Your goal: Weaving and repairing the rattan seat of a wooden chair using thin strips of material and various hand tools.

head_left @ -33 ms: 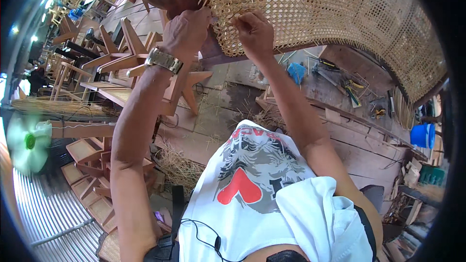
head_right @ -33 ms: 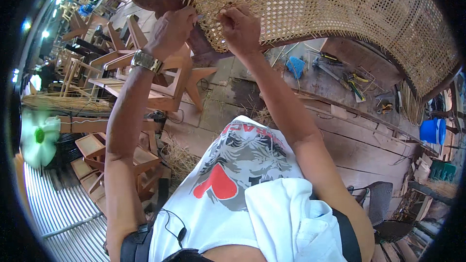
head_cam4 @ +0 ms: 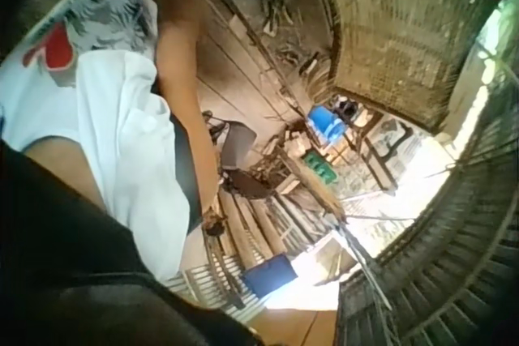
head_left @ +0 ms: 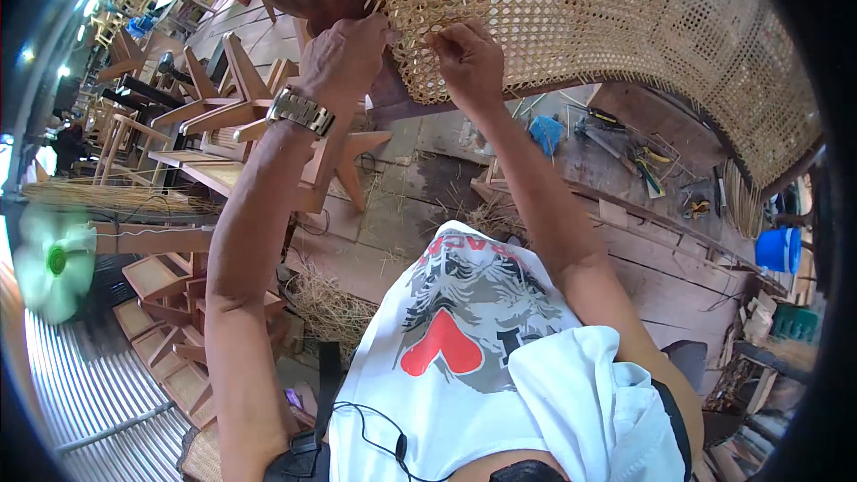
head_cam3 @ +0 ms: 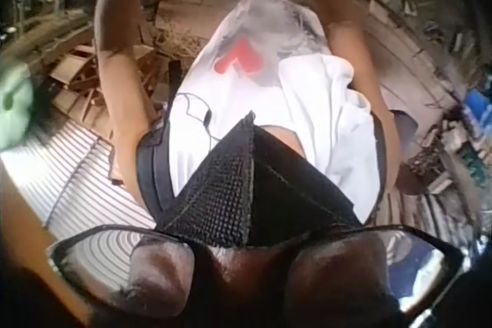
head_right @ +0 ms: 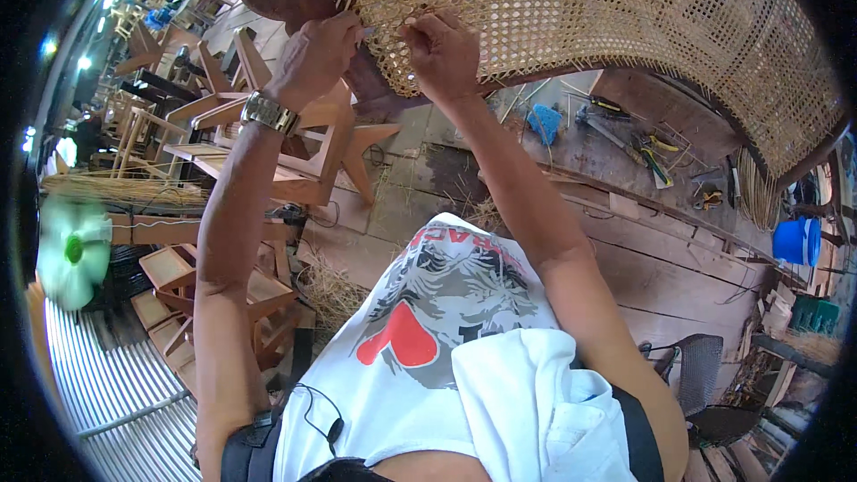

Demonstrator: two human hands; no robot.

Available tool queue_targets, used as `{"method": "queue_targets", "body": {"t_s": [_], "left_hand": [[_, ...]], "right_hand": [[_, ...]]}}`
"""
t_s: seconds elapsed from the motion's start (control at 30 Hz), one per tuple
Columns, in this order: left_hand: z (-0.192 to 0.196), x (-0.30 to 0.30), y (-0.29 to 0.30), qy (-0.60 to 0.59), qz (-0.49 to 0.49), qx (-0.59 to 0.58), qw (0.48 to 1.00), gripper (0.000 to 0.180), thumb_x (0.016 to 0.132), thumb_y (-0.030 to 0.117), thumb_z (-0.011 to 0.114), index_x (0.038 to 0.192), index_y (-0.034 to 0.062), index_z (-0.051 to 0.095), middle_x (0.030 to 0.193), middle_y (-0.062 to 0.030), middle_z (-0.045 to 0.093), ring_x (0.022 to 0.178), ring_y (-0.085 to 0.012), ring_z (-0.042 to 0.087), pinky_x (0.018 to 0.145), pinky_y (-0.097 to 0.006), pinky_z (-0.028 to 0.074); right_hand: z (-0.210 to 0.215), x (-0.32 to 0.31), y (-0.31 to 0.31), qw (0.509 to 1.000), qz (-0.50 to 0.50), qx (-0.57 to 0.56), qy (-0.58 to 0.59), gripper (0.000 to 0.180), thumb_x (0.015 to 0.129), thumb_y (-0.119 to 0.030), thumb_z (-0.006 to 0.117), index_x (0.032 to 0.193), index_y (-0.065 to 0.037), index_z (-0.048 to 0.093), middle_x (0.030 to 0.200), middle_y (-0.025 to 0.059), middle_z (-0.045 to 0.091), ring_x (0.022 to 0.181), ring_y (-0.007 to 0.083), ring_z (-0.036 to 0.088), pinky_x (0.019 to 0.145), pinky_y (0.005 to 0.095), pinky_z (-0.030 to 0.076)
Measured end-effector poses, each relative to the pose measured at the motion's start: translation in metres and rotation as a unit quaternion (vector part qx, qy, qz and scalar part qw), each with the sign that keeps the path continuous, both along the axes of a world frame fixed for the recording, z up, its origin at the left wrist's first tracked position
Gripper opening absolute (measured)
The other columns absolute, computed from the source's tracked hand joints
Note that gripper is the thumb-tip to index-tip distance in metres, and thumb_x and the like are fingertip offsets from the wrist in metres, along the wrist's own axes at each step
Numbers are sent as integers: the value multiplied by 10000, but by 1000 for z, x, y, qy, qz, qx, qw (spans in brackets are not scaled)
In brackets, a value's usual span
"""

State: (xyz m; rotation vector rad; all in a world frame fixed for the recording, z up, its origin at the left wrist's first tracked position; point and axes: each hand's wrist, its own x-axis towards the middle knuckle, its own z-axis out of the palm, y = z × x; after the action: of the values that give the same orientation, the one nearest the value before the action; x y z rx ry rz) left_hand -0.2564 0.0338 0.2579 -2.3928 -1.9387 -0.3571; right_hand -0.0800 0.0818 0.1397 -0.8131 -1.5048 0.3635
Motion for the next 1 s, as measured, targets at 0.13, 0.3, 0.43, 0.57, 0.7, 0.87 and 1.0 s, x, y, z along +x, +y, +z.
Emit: {"method": "queue_targets", "body": {"t_s": [0.13,0.3,0.43,0.57,0.7,0.87,1.0], "left_hand": [[-11,3,-8,46,-36,102,993,135,965,165,596,1043,90,676,852,-202,744,888,-417,742,741,-549,568],[-8,6,-14,-15,6,56,998,251,1004,264,561,1050,56,695,930,-220,754,912,-419,741,775,-561,569],[-1,15,-7,3,57,8,998,283,996,303,580,1048,58,713,969,-221,762,921,-423,745,778,-563,574],[-1,20,-5,60,63,35,996,292,996,333,601,1055,68,710,933,-199,767,890,-413,755,745,-557,584],[-6,11,-3,85,10,61,994,338,1040,405,570,1084,90,684,948,-189,766,870,-417,751,741,-551,587],[38,-53,-3,145,-29,134,980,339,1074,445,528,1139,144,671,971,-162,769,863,-408,753,743,-551,591],[130,-134,-19,371,76,276,883,254,1010,294,599,1150,137,743,991,-101,763,844,-296,750,694,-420,604]], "right_hand": [[0,1,3,998,-39,21,-54,119,887,-84,817,857,-28,716,818,84,668,673,217,670,609,365,518],[8,-11,-3,996,-70,18,-59,124,866,-85,823,849,-51,705,821,84,675,663,245,661,601,385,507],[13,-17,-8,990,-107,25,-89,135,844,-122,838,869,-69,717,837,77,686,760,275,674,711,421,515],[12,-8,-11,990,-85,60,-95,149,834,-175,848,873,-92,731,879,57,702,870,296,673,818,454,505],[7,-16,-12,988,-105,15,-114,134,842,-199,832,876,-116,732,923,53,706,903,311,662,815,477,505],[-1,-27,-16,983,-139,14,-120,146,855,-210,802,961,-177,708,975,49,688,966,328,643,845,523,499],[-3,-6,-26,972,-121,74,-190,373,892,-279,842,1197,-124,693,976,65,655,878,265,675,767,412,563]]}}
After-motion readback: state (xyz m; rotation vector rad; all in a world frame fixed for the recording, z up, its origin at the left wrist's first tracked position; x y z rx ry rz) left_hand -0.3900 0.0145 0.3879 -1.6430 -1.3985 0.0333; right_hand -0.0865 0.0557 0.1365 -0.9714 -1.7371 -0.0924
